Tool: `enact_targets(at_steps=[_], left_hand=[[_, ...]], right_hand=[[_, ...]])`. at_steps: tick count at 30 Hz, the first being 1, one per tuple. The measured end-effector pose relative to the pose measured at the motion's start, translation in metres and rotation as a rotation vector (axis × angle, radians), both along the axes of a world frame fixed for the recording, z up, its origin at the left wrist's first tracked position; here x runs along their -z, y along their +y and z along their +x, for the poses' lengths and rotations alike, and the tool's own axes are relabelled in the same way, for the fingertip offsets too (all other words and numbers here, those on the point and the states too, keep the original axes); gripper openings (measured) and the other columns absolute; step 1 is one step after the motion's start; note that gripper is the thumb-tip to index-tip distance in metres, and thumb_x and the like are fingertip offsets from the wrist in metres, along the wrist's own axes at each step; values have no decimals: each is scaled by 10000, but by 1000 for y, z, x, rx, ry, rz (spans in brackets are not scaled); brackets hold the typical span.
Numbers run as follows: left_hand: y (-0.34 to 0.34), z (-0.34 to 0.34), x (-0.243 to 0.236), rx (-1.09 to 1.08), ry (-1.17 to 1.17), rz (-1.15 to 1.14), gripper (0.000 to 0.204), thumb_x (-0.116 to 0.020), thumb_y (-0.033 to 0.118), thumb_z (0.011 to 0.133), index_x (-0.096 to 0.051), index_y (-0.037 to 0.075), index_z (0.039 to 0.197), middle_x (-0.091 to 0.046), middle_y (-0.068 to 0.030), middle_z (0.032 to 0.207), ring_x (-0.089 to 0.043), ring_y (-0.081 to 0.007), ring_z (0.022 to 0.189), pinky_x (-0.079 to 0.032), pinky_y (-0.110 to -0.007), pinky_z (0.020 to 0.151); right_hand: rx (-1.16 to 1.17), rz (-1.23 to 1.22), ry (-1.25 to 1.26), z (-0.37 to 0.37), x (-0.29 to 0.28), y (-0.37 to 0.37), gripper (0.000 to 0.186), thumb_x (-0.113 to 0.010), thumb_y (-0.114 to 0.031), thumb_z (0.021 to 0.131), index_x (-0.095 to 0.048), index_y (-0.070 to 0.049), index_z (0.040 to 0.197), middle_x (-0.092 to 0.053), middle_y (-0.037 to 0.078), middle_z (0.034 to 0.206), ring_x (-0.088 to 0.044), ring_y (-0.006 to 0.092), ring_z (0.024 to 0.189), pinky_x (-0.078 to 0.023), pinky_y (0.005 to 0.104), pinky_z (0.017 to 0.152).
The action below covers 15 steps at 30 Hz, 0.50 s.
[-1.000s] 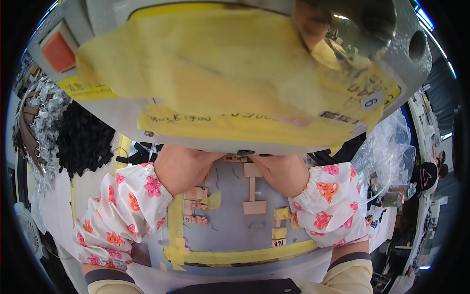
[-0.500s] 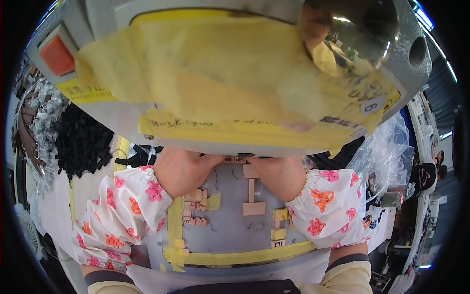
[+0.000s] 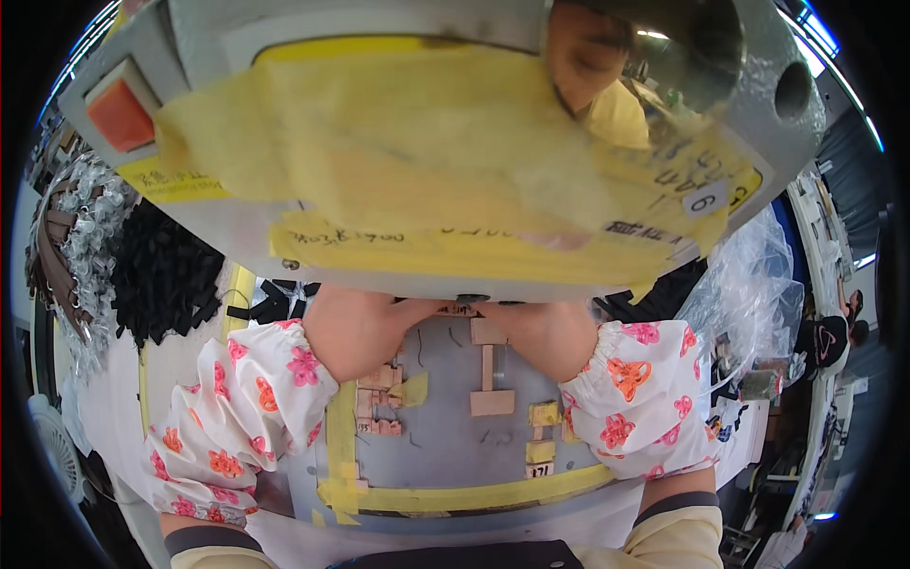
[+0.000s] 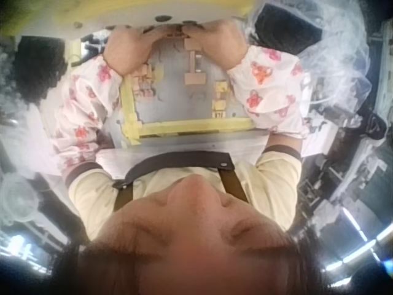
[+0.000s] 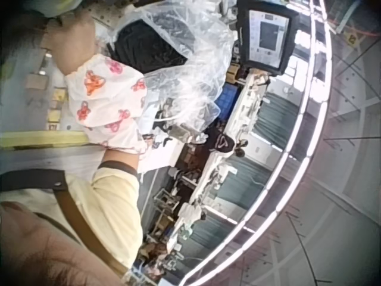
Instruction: Operating an automated industrial sewing machine to process small fabric components.
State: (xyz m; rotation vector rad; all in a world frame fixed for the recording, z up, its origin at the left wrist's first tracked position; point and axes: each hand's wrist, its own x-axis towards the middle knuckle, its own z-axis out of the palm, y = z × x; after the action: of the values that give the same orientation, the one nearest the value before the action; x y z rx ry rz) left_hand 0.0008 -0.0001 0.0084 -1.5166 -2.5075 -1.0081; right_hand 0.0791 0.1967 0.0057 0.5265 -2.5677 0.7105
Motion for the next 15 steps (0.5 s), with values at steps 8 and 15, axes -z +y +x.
enact_targets(at_steps=[8,15], left_hand=[[-13,-3,-1,38,159,-54,391,-583,-27,647,-608,82,1021,-568,-153,1015,-539,-360,922,-449,-425,767],[-5,-1,5,-4,245,14,326,-597,-2,654,-634,81,966,-591,-124,965,-563,-335,881,-460,-403,738]], right_hand=[[40,4,36,1,-2,-5,171,-598,-58,710,-619,-31,877,-614,124,887,-586,326,783,-480,395,660],[51,100,73,2,-3,-2,190,-625,-56,654,-625,-36,844,-618,108,897,-584,314,799,-485,398,665]])
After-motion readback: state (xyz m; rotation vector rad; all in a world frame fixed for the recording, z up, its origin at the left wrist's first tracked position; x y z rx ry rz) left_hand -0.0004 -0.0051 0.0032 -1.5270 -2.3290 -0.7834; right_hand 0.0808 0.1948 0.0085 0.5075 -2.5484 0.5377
